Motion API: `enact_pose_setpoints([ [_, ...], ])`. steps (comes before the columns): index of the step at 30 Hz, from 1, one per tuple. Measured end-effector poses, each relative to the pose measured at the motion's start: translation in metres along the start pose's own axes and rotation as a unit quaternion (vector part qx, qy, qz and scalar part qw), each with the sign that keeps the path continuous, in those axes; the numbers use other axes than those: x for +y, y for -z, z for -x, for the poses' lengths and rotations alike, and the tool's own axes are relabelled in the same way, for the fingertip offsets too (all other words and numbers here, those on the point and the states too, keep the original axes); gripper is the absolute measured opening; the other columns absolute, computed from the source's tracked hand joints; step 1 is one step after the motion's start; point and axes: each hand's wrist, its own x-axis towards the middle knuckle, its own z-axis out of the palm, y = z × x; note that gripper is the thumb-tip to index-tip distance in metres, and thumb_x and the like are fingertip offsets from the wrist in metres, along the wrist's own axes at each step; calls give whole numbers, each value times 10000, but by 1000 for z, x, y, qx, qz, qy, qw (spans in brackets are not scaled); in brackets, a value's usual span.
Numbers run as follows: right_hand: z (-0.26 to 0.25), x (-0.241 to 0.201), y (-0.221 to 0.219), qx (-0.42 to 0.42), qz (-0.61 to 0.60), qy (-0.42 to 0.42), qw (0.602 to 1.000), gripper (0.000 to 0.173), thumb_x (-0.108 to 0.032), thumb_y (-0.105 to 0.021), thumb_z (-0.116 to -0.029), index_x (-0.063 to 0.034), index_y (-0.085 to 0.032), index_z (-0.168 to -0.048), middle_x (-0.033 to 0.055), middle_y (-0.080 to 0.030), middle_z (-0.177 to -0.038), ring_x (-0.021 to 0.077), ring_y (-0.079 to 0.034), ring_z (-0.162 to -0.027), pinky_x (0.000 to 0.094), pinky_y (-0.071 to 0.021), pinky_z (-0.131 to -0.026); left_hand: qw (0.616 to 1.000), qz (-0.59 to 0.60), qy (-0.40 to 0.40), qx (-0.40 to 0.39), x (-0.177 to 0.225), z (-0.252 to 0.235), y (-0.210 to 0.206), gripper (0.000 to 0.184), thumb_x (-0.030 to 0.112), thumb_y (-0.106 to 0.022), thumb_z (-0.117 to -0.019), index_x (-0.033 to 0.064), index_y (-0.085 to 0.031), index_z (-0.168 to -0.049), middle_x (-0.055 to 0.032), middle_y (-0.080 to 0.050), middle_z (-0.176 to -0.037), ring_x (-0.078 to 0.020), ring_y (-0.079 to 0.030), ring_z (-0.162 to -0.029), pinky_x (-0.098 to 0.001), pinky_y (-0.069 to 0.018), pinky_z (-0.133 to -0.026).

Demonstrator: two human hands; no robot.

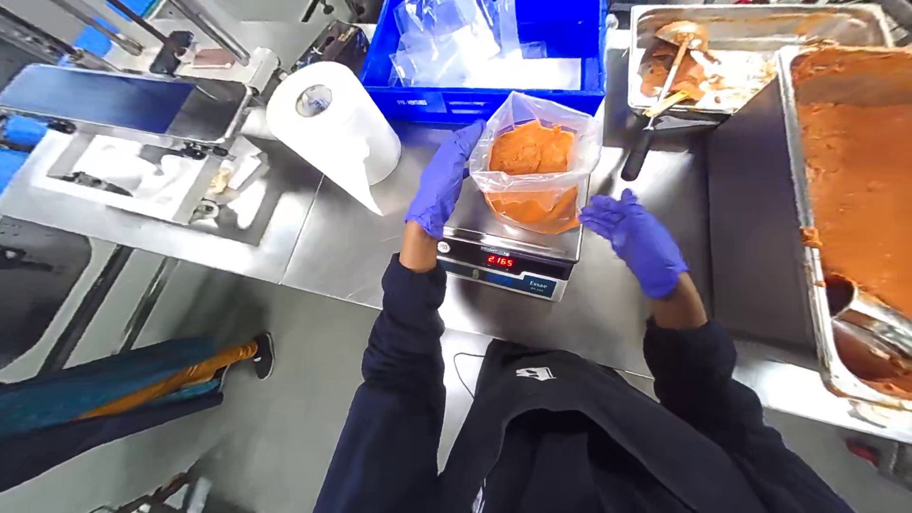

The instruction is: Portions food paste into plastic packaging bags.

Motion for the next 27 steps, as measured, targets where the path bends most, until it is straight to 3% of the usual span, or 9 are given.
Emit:
enact_pose_setpoints([
  [5, -13, 24, -25, -5, 56, -35, 998, 596, -407, -240, -1134, 48, -529, -1390, 160, -664, -1260, 153, -668, -1121, 304, -539, -1001, 999, -3, 41, -5, 12, 13, -21, 390, 393, -474, -1073, 210, -515, -1414, -10, -643, -1252, -96, -632, -1065, -316, -542, -894],
  [8, -20, 26, -28, -43, 75, -23, 996, 613, -412, -209, -1133, 38, -541, -1385, 153, -656, -1274, 134, -656, -1141, 300, -535, -1011, 999, 33, 28, 4, 10, 8, -29, 409, 310, -472, -1082, 164, -489, -1464, -24, -638, -1299, -97, -635, -1114, -301, -543, -942],
  [12, -19, -3, -2, -102, 45, -61, 992, 598, -400, -206, -1135, 46, -520, -1380, 123, -686, -1168, 145, -688, -1034, 313, -563, -938, 994, 105, 9, 36, 10, 2, -32, 359, 201, -410, -1097, 67, -527, -1408, -51, -657, -1233, -113, -643, -1088, -308, -546, -948],
  [16, -31, -35, 44, 73, 47, 38, 995, 358, -231, -459, -1101, 20, -624, -1295, 95, -746, -1015, 148, -727, -892, 314, -605, -824, 990, 131, -23, 41, 4, 5, -23, 427, 241, -258, -1128, 48, -506, -1417, -54, -647, -1298, -125, -625, -1176, -331, -527, -1014],
  [19, -77, -37, 75, 155, -74, 84, 982, 307, -163, -430, -1101, 24, -614, -1261, 74, -731, -1000, 129, -716, -860, 291, -595, -806, 985, 126, -22, 118, -4, 21, -18, 489, 304, -226, -1123, 26, -519, -1398, -41, -667, -1244, -119, -637, -1127, -329, -526, -978],
  [22, -147, -37, 91, 244, -173, 56, 953, 299, -215, -451, -1103, 11, -576, -1253, 72, -661, -975, 119, -657, -781, 280, -567, -740, 967, 164, -22, 192, -28, 51, -9, 493, 346, -217, -1114, 61, -558, -1328, 1, -698, -1121, -124, -671, -1053, -345, -556, -941],
  [24, -194, -41, 95, 296, -93, -8, 951, 432, -383, -534, -1069, 2, -601, -1252, 88, -625, -948, 140, -593, -728, 312, -524, -689, 960, 177, -21, 215, -50, 76, 0, 520, 389, -204, -1112, 98, -579, -1324, 15, -732, -1122, -129, -692, -1065, -341, -567, -933],
  [25, -215, -42, 96, 308, -26, -46, 950, 529, -486, -554, -1037, -13, -608, -1267, 105, -616, -975, 174, -583, -763, 355, -512, -717, 957, 177, -14, 228, -63, 89, 4, 546, 414, -188, -1107, 115, -604, -1295, 19, -746, -1102, -133, -702, -1054, -348, -573, -925],
  [27, -246, -46, 98, 335, 68, -93, 935, 634, -534, -667, -949, 11, -634, -1272, 209, -651, -1172, 309, -623, -1027, 506, -495, -909, 956, 167, 16, 243, -84, 116, 15, 627, 464, -123, -1100, 106, -586, -1327, 19, -745, -1111, -135, -698, -1073, -365, -564, -936],
])
